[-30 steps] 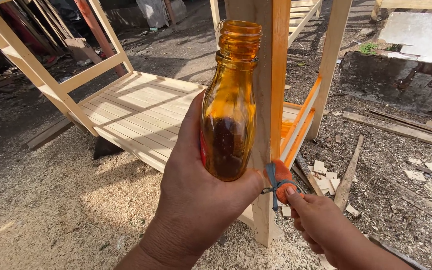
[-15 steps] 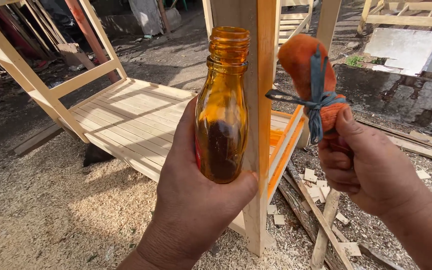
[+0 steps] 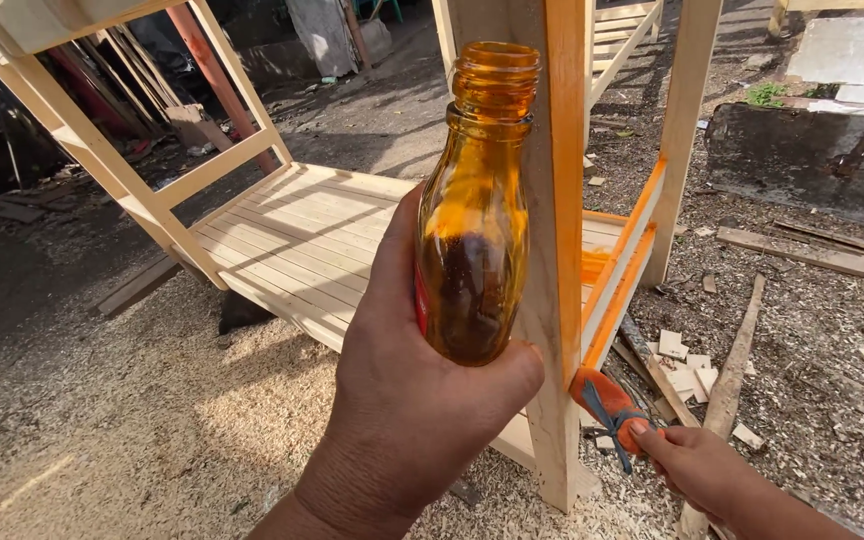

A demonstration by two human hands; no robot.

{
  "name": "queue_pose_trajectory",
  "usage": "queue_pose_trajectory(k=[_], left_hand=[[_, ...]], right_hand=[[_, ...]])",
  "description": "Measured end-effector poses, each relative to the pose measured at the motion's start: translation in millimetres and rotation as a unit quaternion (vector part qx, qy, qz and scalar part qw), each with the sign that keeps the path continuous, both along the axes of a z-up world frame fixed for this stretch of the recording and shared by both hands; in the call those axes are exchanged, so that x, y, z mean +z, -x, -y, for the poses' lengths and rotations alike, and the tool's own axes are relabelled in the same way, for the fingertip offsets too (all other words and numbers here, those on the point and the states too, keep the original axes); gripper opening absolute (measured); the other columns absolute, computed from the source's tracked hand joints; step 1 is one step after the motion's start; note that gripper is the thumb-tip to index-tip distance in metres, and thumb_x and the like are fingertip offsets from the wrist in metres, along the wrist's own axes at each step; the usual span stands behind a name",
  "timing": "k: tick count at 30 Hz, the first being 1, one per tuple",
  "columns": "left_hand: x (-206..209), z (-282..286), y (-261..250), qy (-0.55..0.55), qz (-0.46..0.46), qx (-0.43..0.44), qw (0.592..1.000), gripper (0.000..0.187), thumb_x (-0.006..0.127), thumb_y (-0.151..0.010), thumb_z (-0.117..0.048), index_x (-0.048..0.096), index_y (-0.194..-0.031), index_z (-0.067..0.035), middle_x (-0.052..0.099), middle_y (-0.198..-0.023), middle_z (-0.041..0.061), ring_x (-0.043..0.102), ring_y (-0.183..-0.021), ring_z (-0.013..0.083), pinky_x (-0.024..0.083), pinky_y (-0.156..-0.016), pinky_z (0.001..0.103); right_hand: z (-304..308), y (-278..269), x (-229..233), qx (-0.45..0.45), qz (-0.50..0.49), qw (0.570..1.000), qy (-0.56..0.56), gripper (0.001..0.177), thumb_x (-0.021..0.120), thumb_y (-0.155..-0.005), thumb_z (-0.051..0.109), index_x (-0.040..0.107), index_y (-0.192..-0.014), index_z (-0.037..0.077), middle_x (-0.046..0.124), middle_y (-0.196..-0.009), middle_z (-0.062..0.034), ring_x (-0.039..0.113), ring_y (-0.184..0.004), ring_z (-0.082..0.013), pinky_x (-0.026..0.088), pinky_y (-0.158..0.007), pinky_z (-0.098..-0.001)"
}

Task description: Staining a wooden bunk bed frame using a cloth applicator and a bottle of stain.

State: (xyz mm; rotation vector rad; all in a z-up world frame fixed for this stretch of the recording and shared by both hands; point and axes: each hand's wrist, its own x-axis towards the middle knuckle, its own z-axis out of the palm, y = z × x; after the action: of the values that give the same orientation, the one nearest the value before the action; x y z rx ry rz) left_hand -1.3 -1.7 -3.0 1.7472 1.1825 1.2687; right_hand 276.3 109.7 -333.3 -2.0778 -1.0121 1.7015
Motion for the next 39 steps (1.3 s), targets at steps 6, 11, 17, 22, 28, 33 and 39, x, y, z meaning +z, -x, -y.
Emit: queue_pose_trajectory(k=[6, 11, 17, 22, 28, 33, 39], left_hand=[[-5, 3, -2, -0.009, -0.001, 0.005, 1.000, 0.098, 0.071, -0.075, -0.006, 0.023, -0.161, -0.006, 0.065, -0.120, 0.012, 0.077, -0.111, 0.0180, 0.062, -0.094, 0.032], [-4, -3, -15, -0.060, 0.027, -0.046, 0.997, 0.093, 0.069, -0.077, -0.006, 0.019, -0.155, -0.003, 0.061, -0.122, 0.010, 0.072, -0.115, 0.0166, 0.059, -0.094, 0.033], [-4, -6, -22, -0.029, 0.029, -0.062, 0.997, 0.086, 0.069, -0.077, -0.005, 0.028, -0.153, -0.004, 0.065, -0.118, 0.013, 0.077, -0.111, 0.0194, 0.061, -0.096, 0.036], [-16, -8, -26, -0.042, 0.001, -0.032, 0.999, 0.091, 0.070, -0.075, -0.007, 0.024, -0.153, -0.005, 0.061, -0.119, 0.011, 0.075, -0.111, 0.0188, 0.062, -0.093, 0.035], [-25, -6, -34, -0.034, 0.003, -0.028, 0.999, 0.095, 0.070, -0.072, -0.005, 0.022, -0.155, -0.005, 0.060, -0.117, 0.012, 0.074, -0.110, 0.0190, 0.061, -0.092, 0.036], [-16, -8, -42, 0.016, 0.012, -0.010, 1.000, 0.095, 0.070, -0.074, -0.006, 0.023, -0.155, -0.009, 0.064, -0.109, 0.007, 0.078, -0.099, 0.0130, 0.064, -0.085, 0.033], [1, -11, -47, -0.005, 0.008, -0.013, 1.000, 0.097, 0.070, -0.076, -0.008, 0.024, -0.161, -0.010, 0.067, -0.102, 0.009, 0.077, -0.090, 0.0117, 0.066, -0.084, 0.032]], right_hand=[[20, 13, 115, 0.031, -0.032, 0.995, -0.095, 0.061, 0.055, -0.096, 0.060, 0.072, -0.092, 0.001, 0.039, -0.057, -0.0006, 0.029, -0.045, -0.0122, 0.023, -0.041, -0.0320], [28, 9, 165, -0.015, -0.174, 0.973, -0.150, 0.054, 0.056, -0.099, 0.057, 0.066, -0.084, 0.006, 0.030, -0.054, 0.0045, 0.019, -0.041, -0.0084, 0.015, -0.037, -0.0288], [21, 10, 91, -0.038, -0.257, 0.954, -0.148, 0.054, 0.057, -0.100, 0.054, 0.059, -0.079, 0.005, 0.032, -0.051, 0.0038, 0.019, -0.038, -0.0082, 0.014, -0.034, -0.0289], [18, 19, 19, -0.041, -0.147, 0.988, -0.024, 0.062, 0.054, -0.094, 0.068, 0.057, -0.081, 0.007, 0.033, -0.053, 0.0001, 0.019, -0.039, -0.0114, 0.014, -0.036, -0.0317], [8, 22, 24, 0.042, -0.002, 0.999, 0.022, 0.063, 0.054, -0.093, 0.071, 0.055, -0.083, 0.008, 0.042, -0.056, 0.0001, 0.029, -0.040, -0.0122, 0.021, -0.039, -0.0317], [35, 37, 125, 0.045, -0.075, 0.996, -0.036, 0.059, 0.055, -0.092, 0.069, 0.059, -0.084, 0.011, 0.036, -0.057, 0.0021, 0.022, -0.041, -0.0093, 0.017, -0.039, -0.0299], [59, 53, 196, 0.027, -0.124, 0.988, -0.082, 0.062, 0.054, -0.095, 0.070, 0.060, -0.082, 0.010, 0.041, -0.054, 0.0031, 0.023, -0.039, -0.0078, 0.018, -0.038, -0.0283]])
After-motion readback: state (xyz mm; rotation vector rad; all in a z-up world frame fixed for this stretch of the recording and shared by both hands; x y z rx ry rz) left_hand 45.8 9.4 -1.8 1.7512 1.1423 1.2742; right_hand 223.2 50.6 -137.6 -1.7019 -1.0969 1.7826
